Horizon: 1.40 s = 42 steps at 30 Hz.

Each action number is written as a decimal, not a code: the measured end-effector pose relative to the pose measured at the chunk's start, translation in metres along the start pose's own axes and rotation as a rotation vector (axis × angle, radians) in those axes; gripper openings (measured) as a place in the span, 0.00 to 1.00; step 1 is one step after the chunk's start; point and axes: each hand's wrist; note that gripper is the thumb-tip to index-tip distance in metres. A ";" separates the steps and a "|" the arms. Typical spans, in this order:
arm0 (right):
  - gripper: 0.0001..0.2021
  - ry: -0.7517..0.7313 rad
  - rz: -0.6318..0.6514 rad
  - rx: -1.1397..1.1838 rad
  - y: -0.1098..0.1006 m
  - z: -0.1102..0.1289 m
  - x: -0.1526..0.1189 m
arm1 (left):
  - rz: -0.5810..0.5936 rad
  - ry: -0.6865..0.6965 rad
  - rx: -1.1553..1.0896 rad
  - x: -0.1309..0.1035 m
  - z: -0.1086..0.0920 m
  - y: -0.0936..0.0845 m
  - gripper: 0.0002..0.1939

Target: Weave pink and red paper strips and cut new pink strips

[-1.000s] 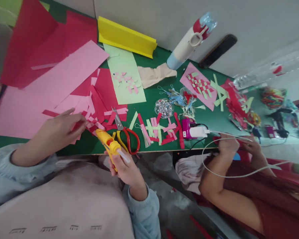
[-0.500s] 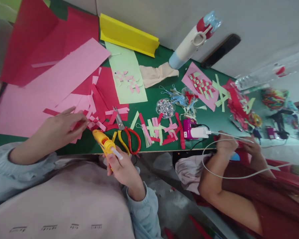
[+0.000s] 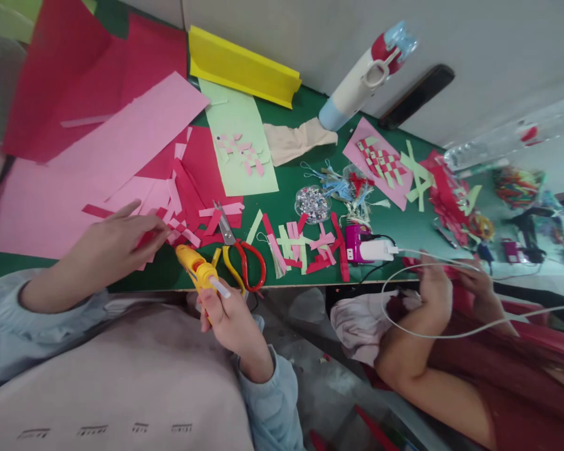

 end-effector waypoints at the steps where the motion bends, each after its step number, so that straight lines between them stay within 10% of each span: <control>1: 0.27 0.010 -0.015 0.015 0.001 0.001 0.000 | -0.007 0.010 0.006 0.000 0.000 0.000 0.13; 10: 0.29 0.079 -0.040 0.271 -0.015 0.014 -0.006 | -0.012 0.044 0.020 -0.001 0.001 0.001 0.13; 32: 0.27 0.050 -0.029 -0.023 -0.003 0.016 0.003 | 0.032 0.009 0.004 0.000 -0.004 -0.004 0.13; 42: 0.26 -0.071 -0.004 0.055 -0.040 0.028 -0.021 | 0.013 0.021 0.054 -0.001 -0.001 -0.001 0.14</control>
Point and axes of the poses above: each hand's wrist, its own x-axis towards the middle knuckle, its own y-axis out of the palm, z = x × y, and after that the axes turned 8 degrees about -y, right-handed
